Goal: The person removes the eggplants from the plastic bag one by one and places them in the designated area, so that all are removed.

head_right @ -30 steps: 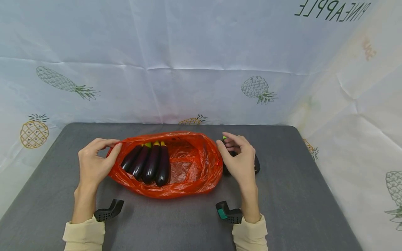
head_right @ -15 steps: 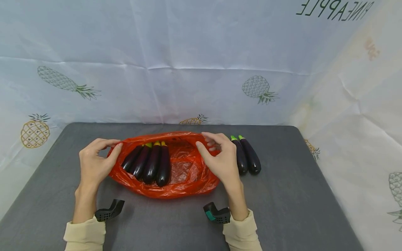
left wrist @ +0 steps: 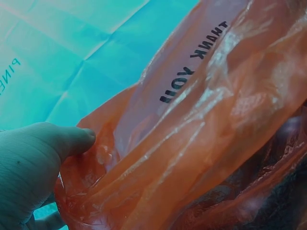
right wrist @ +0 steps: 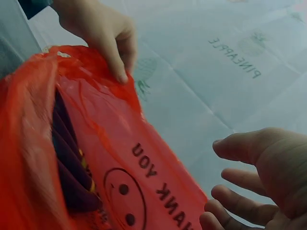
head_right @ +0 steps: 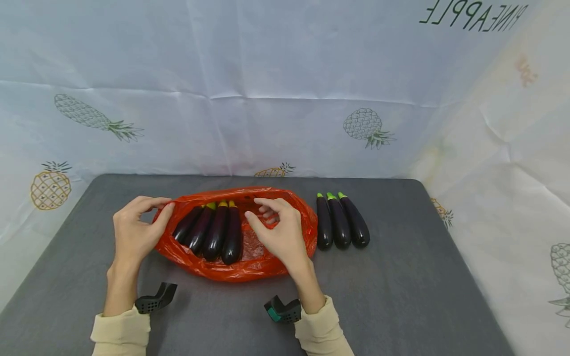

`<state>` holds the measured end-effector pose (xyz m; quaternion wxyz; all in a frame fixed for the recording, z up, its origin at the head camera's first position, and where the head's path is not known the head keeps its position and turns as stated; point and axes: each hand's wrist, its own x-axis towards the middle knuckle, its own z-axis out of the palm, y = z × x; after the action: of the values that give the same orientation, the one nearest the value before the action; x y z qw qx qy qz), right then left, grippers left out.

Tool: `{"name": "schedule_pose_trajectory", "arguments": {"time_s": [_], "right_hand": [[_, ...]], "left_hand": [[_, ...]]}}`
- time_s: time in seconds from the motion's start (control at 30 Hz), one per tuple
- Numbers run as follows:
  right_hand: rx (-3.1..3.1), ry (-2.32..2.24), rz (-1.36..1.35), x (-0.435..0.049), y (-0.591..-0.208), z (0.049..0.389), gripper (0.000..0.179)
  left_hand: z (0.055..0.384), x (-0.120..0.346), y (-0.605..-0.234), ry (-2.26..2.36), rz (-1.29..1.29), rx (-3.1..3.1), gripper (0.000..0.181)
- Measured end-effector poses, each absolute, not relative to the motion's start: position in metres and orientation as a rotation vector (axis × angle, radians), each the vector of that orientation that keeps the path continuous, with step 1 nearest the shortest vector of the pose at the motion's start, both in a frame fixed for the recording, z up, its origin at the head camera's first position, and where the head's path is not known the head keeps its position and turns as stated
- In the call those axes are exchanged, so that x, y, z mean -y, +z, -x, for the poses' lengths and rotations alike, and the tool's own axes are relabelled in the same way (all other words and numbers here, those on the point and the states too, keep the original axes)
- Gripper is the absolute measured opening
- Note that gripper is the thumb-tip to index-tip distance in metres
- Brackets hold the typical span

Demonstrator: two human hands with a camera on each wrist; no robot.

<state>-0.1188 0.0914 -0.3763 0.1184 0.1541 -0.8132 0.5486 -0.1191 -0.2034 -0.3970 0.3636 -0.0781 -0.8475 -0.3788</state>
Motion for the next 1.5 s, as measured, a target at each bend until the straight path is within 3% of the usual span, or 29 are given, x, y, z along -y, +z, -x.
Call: {"name": "schedule_pose_trajectory", "arguments": {"time_s": [0.5,1.5], "right_hand": [[2.448,1.709,-0.384,-0.053,-0.388,0.119,0.032],[2.57,1.629,-0.299,-0.04,-0.42,0.124,0.043]], "left_hand": [[0.121,0.203,-0.392,-1.001,0.198,2.182,0.008],[0.121,0.203,-0.391,-0.988,0.19,2.192,0.008]]}}
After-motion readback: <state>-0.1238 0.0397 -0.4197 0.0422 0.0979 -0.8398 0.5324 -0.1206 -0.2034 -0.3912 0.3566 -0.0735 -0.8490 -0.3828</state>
